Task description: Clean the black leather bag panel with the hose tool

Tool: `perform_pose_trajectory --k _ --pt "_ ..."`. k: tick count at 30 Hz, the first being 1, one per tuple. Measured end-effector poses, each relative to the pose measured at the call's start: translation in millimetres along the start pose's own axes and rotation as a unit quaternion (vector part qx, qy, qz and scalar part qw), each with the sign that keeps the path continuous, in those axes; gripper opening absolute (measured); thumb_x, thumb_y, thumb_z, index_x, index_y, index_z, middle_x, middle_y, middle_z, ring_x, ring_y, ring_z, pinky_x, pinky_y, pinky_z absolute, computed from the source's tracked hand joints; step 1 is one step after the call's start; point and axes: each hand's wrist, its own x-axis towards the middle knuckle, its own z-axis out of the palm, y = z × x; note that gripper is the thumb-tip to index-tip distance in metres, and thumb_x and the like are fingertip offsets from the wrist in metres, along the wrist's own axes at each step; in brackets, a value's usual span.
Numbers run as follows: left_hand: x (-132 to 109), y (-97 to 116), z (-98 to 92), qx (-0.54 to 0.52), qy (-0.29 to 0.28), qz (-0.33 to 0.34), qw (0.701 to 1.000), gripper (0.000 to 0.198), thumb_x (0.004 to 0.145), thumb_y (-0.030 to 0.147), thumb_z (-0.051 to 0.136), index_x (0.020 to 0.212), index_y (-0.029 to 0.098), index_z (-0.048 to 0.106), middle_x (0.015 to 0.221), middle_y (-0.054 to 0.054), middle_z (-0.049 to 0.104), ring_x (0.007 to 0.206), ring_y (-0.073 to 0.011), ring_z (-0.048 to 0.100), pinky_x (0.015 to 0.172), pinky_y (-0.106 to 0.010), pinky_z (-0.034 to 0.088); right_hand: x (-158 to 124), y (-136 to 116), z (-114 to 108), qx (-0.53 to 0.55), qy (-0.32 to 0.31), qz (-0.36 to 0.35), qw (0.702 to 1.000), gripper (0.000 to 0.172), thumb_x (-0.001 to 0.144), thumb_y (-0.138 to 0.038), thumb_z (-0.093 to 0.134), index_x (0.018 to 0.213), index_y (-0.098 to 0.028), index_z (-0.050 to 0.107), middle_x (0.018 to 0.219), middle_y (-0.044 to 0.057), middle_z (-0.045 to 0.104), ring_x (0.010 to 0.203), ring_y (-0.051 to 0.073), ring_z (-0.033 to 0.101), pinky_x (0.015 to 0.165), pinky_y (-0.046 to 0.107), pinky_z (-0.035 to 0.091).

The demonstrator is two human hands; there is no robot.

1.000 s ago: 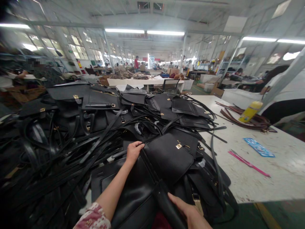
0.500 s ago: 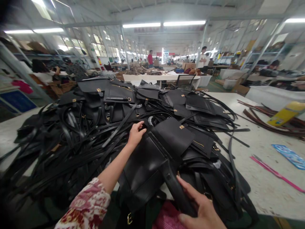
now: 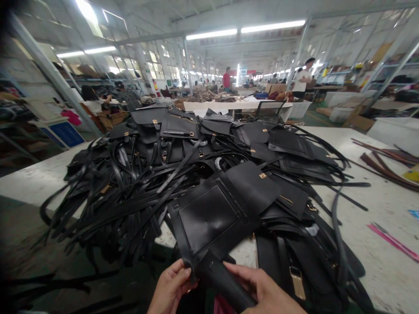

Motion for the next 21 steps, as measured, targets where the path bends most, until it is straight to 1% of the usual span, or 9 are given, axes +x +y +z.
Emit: perform_pose_trajectory --k 3,5,7,9,12,13,15,18,21 --pt "3 -3 3.0 -0.034 0.006 0.04 0.999 0.027 0.058 0.035 0.068 0.075 0.015 0.063 0.073 -0.006 0.065 0.065 -0.0161 0.056 0.058 -0.028 0.047 7 3 4 0.046 -0.005 0.018 0.999 0.067 0.045 -0.006 0.061 0.11 -0.023 0.059 0.077 -0.005 0.062 0.074 0.017 0.056 0.072 0.021 0.043" --pt "4 -7 1.6 -0.045 0.013 0.055 0.997 0.022 0.06 0.032 0.068 0.072 0.015 0.062 0.071 -0.004 0.064 0.062 -0.0149 0.056 0.056 -0.027 0.046 16 10 4 0.083 -0.01 -0.007 0.996 0.067 0.044 -0.007 0.063 0.11 -0.021 0.059 0.076 -0.005 0.062 0.074 0.015 0.055 0.064 0.017 0.042" --pt "4 -11 0.6 -0.056 0.01 0.061 0.997 0.021 0.059 0.029 0.069 0.073 0.015 0.062 0.067 -0.003 0.063 0.06 -0.0135 0.055 0.054 -0.025 0.046 24 17 -1 0.112 -0.003 -0.046 0.993 0.069 0.046 -0.013 0.067 0.114 -0.018 0.055 0.079 -0.002 0.063 0.07 0.015 0.055 0.06 0.018 0.041" --pt "3 -12 1.0 -0.069 0.004 0.057 0.996 0.021 0.06 0.027 0.069 0.076 0.015 0.062 0.067 -0.002 0.063 0.061 -0.0136 0.055 0.055 -0.026 0.047 29 22 -8 0.126 0.015 -0.074 0.989 0.074 0.051 -0.024 0.069 0.122 -0.016 0.047 0.076 0.001 0.063 0.06 0.014 0.054 0.056 0.021 0.042" --pt "2 -9 3.0 -0.09 -0.001 0.034 0.995 0.026 0.063 0.029 0.066 0.084 0.016 0.062 0.079 -0.005 0.065 0.071 -0.0179 0.059 0.063 -0.031 0.049 23 26 -17 0.124 0.035 -0.081 0.988 0.082 0.051 -0.034 0.071 0.125 -0.015 0.043 0.073 0.002 0.062 0.053 0.013 0.052 0.051 0.023 0.042" --pt "2 -7 3.9 -0.091 0.0 0.027 0.995 0.029 0.063 0.029 0.065 0.088 0.016 0.061 0.083 -0.006 0.065 0.075 -0.0194 0.06 0.065 -0.032 0.049 19 26 -18 0.117 0.036 -0.08 0.989 0.081 0.05 -0.034 0.073 0.124 -0.016 0.045 0.074 0.002 0.062 0.055 0.013 0.053 0.054 0.023 0.043" --pt "2 -4 5.8 -0.091 0.0 0.023 0.996 0.034 0.062 0.028 0.066 0.094 0.016 0.06 0.09 -0.007 0.066 0.08 -0.0216 0.06 0.068 -0.032 0.049 8 27 -16 0.102 0.036 -0.073 0.992 0.076 0.048 -0.03 0.075 0.119 -0.016 0.051 0.081 0.001 0.062 0.065 0.015 0.055 0.066 0.024 0.044" --pt "3 -2 9.7 -0.094 0.004 0.043 0.995 0.035 0.059 0.024 0.068 0.093 0.017 0.06 0.091 -0.007 0.067 0.086 -0.0226 0.06 0.074 -0.032 0.048 0 29 -5 0.068 0.025 -0.036 0.997 0.07 0.049 -0.022 0.074 0.116 -0.018 0.054 0.094 0.002 0.062 0.083 0.02 0.057 0.082 0.026 0.041" --pt "1 -4 13.9 -0.097 0.014 0.064 0.993 0.037 0.058 0.023 0.067 0.094 0.017 0.061 0.091 -0.008 0.067 0.091 -0.0244 0.059 0.078 -0.033 0.047 5 31 6 0.046 0.027 -0.018 0.998 0.071 0.049 -0.015 0.071 0.118 -0.017 0.053 0.104 0.004 0.06 0.099 0.024 0.052 0.088 0.027 0.038"
